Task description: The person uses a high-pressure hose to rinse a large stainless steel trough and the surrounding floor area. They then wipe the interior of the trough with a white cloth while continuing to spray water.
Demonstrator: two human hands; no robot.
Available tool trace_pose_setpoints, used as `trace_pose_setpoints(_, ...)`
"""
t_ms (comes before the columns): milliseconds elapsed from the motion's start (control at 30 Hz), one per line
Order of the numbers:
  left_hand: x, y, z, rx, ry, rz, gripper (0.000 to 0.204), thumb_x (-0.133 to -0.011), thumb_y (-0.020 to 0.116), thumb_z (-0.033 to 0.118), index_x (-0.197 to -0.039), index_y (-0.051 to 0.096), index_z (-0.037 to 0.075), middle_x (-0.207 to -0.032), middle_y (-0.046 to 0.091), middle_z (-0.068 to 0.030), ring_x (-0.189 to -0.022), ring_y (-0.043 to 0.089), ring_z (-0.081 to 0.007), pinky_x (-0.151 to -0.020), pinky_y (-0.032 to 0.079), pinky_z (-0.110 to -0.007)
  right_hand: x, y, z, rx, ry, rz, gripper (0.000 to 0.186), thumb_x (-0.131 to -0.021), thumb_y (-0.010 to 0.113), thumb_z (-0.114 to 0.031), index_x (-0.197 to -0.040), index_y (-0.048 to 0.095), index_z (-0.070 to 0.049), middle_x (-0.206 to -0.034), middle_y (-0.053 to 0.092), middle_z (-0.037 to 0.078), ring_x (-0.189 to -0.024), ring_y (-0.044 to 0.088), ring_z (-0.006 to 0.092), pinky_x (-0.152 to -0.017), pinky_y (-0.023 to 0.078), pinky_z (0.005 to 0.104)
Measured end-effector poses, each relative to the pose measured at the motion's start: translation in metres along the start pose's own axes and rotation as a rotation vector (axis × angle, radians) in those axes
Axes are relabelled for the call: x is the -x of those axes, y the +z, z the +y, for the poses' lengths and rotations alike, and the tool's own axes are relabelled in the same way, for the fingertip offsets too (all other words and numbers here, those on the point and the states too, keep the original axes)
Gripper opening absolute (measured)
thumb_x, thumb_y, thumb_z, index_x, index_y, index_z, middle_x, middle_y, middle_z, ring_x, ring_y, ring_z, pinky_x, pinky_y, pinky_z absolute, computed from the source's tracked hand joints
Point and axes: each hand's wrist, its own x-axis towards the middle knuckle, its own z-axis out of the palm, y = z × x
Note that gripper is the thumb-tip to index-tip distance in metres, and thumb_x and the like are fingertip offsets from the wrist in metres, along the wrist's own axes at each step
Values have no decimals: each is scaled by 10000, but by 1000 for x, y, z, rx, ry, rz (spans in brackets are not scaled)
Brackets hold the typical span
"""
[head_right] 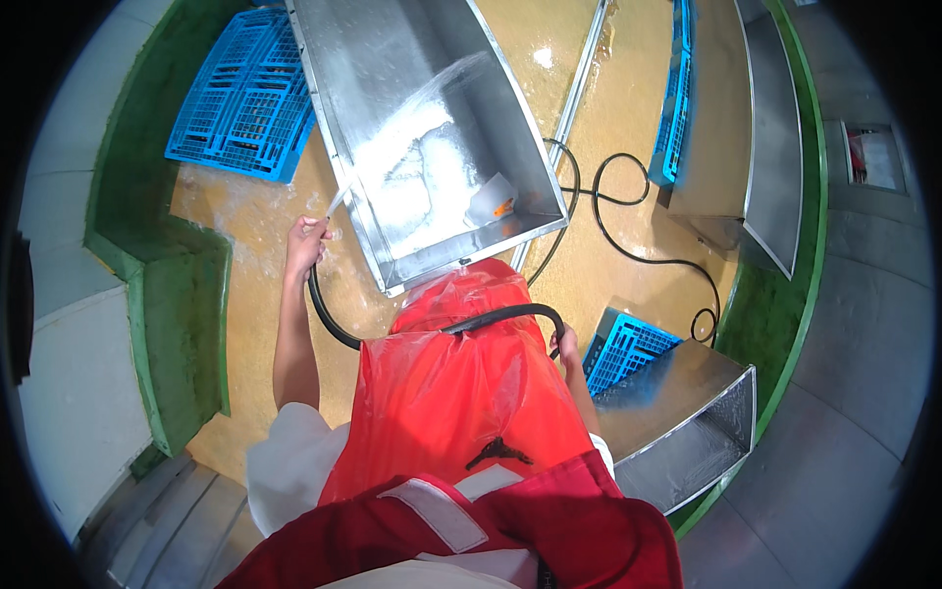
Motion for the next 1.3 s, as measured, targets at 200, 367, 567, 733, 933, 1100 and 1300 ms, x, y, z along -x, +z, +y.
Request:
trace_pose_setpoints(200, 16, -1, -6, -72, -26, -120, 198, -888, 648, 188, -869, 485, 78, -658, 597, -53, -390, 375, -41, -323, 248, -226, 2, 14, -18, 28, 6, 4, 344, -951, 283, -263, -729, 476, -83, -527, 444, 40, -447, 429, 162, -450, 361, 300)
trace_pose_setpoints(367, 27, 5, 7, -356, -69, -304, 214, -852, 681, 196, -865, 508, 71, -614, 599, -41, -404, 390, -57, -350, 263, -239, 0, 17, -29, 111, -40, -13, 340, -942, 289, -258, -725, 486, -87, -530, 444, 34, -455, 422, 156, -460, 354, 304)
trace_pose_setpoints(567, 35, 23, 23, -494, -80, -443, 221, -855, 676, 223, -868, 514, 74, -620, 593, -32, -408, 398, -62, -345, 267, -238, 10, 23, -45, 263, -65, -35, 334, -933, 291, -255, -720, 487, -90, -532, 442, 30, -463, 418, 148, -464, 343, 297)
trace_pose_setpoints(733, 18, 5, 24, -187, 26, -75, 225, -867, 675, 200, -889, 485, 82, -619, 576, -30, -395, 380, -50, -335, 250, -234, 2, 24, -31, 121, -13, -18, 333, -932, 291, -257, -719, 485, -90, -531, 441, 29, -460, 416, 149, -461, 345, 297)
trace_pose_setpoints(933, 26, -6, 37, 28, 121, 168, 223, -894, 658, 191, -908, 455, 98, -634, 560, -39, -374, 356, -36, -319, 227, -230, -9, 25, -17, -54, 16, 11, 332, -931, 292, -259, -717, 482, -90, -530, 439, 29, -455, 414, 151, -458, 347, 297)
trace_pose_setpoints(1100, 24, -14, 29, 114, 212, 219, 225, -906, 649, 204, -915, 446, 107, -653, 562, -41, -369, 369, -44, -317, 239, -224, -13, 20, -20, -40, 28, -15, 329, -929, 291, -261, -715, 474, -91, -533, 437, 29, -448, 414, 154, -451, 353, 294)
trace_pose_setpoints(1300, 22, -12, 24, 163, 284, 277, 210, -908, 647, 190, -927, 460, 97, -662, 572, -50, -380, 369, -38, -325, 241, -221, -26, 9, -19, -40, 50, -17, 324, -931, 293, -263, -719, 469, -93, -541, 435, 28, -453, 421, 153, -449, 353, 286)
